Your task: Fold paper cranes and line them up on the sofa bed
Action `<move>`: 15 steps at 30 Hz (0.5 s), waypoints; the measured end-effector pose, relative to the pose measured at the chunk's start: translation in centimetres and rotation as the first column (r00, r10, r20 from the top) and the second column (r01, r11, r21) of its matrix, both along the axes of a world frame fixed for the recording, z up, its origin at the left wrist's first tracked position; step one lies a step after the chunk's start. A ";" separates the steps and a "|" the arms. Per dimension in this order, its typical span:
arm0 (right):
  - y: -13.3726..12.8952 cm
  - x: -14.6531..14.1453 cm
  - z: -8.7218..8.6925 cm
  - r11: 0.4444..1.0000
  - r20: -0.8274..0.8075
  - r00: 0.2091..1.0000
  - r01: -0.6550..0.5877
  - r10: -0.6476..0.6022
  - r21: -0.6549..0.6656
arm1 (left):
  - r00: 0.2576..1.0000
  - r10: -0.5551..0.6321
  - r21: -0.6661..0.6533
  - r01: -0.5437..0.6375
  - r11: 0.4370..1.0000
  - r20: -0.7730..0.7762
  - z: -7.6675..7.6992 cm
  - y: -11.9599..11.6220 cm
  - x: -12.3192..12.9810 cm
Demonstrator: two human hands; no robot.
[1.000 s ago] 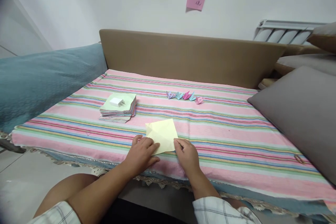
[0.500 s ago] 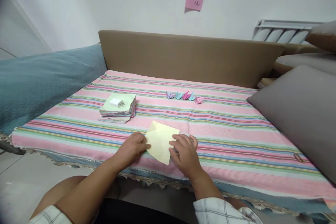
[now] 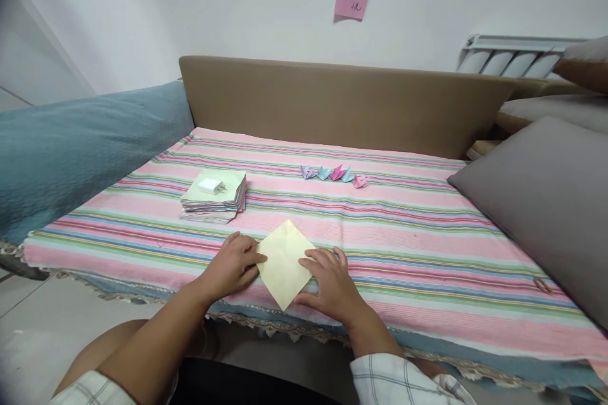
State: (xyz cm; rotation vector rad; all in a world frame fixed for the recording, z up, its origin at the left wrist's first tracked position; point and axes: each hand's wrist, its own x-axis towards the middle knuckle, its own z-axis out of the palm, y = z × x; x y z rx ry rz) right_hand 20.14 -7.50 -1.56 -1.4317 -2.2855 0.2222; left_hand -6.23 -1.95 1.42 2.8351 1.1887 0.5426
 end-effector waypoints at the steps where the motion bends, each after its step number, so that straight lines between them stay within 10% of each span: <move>1: 0.0 0.0 -0.1 1.000 0.004 1.000 -0.003 0.003 -0.001 | 1.000 0.014 0.009 -0.014 1.000 -0.003 0.2 -0.3 0.2; 15: 0.5 -1.0 -0.3 0.996 0.024 0.999 0.034 -0.036 0.081 | 0.997 -0.007 0.026 0.009 1.000 -0.075 -0.5 -1.7 3.3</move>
